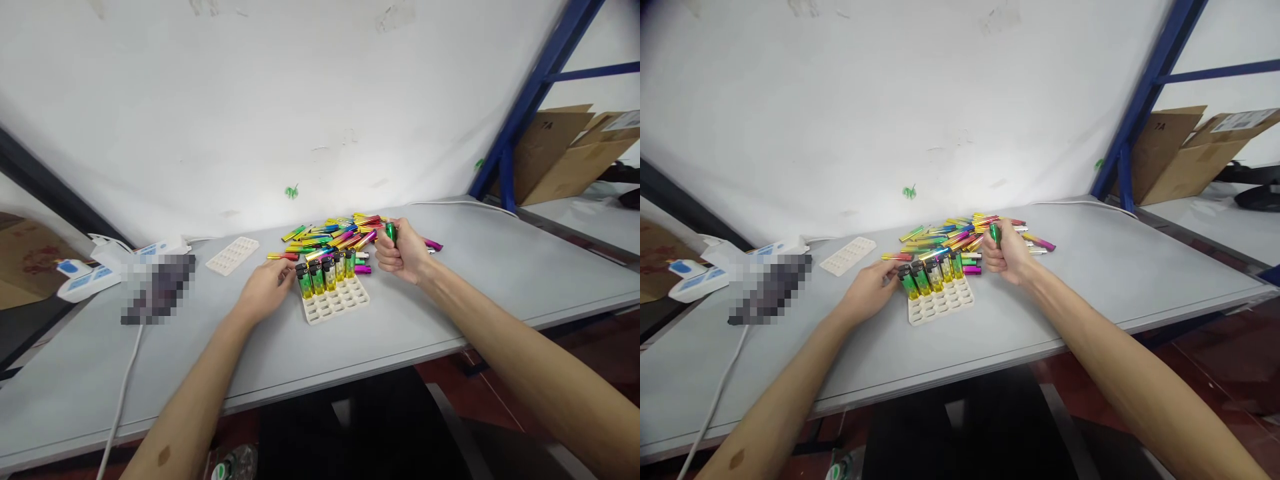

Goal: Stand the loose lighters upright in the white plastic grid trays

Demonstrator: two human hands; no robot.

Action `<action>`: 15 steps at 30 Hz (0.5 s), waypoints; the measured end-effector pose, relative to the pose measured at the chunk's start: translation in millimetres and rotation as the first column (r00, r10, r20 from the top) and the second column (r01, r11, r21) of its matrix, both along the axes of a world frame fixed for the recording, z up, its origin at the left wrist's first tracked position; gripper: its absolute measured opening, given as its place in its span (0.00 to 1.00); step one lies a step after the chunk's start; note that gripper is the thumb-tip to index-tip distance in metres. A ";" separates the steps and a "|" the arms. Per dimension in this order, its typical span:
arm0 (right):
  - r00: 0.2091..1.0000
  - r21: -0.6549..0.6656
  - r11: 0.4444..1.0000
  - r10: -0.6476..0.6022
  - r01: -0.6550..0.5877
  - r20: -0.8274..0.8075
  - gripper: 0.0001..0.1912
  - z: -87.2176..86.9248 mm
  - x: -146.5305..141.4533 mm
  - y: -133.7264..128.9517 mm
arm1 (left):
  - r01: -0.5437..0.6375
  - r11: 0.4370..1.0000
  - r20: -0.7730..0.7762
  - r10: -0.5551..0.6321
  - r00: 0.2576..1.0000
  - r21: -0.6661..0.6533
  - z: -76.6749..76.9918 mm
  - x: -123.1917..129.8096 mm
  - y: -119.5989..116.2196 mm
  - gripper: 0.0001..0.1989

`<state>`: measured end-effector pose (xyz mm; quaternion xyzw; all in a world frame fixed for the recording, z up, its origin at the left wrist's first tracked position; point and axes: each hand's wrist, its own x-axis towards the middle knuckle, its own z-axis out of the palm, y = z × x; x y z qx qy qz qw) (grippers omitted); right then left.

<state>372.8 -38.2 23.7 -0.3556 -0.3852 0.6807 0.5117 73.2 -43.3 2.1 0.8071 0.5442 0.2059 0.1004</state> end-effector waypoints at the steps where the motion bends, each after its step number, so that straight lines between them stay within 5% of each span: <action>1: 1.000 -0.001 1.000 0.010 -0.010 -0.019 0.25 0.5 0.5 0.0 | 0.000 1.000 -0.006 0.000 1.000 0.001 0.2 0.2 0.0 0.17; 8: 0.992 -0.019 0.997 0.076 -0.078 -0.097 0.30 3.2 2.5 -0.6 | 0.004 1.000 -0.012 -0.004 1.000 0.028 0.2 0.7 -0.7 0.15; 15: 0.994 -0.006 0.995 0.101 -0.101 -0.047 0.25 5.8 1.1 -3.7 | 0.005 1.000 -0.009 -0.005 1.000 0.021 0.8 0.4 -1.4 0.15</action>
